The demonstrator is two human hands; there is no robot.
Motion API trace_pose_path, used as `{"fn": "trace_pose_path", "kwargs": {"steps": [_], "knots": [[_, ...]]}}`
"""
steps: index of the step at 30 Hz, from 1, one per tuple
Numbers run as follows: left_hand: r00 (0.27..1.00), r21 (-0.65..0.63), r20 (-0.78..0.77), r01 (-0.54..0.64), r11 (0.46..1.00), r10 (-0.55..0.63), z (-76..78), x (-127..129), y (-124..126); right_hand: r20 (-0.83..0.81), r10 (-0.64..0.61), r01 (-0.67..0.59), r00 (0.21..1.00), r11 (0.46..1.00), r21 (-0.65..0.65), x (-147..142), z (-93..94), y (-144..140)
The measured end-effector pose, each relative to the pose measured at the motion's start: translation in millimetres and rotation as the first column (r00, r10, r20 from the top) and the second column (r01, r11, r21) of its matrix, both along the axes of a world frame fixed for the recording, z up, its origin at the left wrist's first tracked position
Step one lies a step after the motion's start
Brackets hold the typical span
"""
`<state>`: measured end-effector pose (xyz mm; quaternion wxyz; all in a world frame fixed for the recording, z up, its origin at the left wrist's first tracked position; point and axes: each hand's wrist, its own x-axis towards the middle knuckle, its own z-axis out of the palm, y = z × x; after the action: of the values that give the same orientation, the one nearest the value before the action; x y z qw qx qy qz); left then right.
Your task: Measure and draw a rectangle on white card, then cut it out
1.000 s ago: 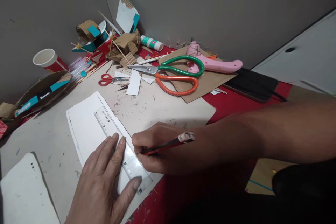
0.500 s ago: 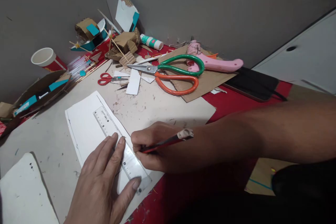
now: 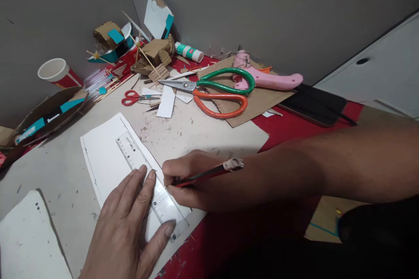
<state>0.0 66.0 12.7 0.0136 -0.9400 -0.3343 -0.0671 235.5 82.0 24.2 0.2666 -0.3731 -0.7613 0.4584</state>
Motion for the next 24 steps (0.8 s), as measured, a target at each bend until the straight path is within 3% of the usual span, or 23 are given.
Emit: {"fn": "trace_pose_path", "kwargs": {"steps": [7,11,16,19,24], "knots": [[1.000,0.007,0.014,0.018,1.000,-0.018,0.0,0.3,0.3,0.059,0.038,-0.033,0.997,0.995,-0.098,2.7,14.1,2.4],[1.000,0.007,0.010,-0.005,1.000,0.005,0.8,0.0,-1.2,-0.119,-0.057,0.034,0.991,0.982,-0.186,6.1,14.7,2.8],[0.999,0.073,0.023,0.044,0.996,-0.046,5.6,-6.2,-0.2,-0.353,-0.152,0.064,0.923,0.966,-0.250,7.7,3.3,2.9],[0.997,0.118,0.031,0.060,0.991,-0.064,9.4,-11.9,1.0,-0.326,-0.130,0.077,0.936,0.983,-0.169,6.5,-1.8,4.6],[0.995,0.114,0.078,-0.063,0.992,0.055,7.8,-17.3,1.6,-0.133,-0.120,0.140,0.984,0.977,0.159,4.9,-7.2,5.8]]}}
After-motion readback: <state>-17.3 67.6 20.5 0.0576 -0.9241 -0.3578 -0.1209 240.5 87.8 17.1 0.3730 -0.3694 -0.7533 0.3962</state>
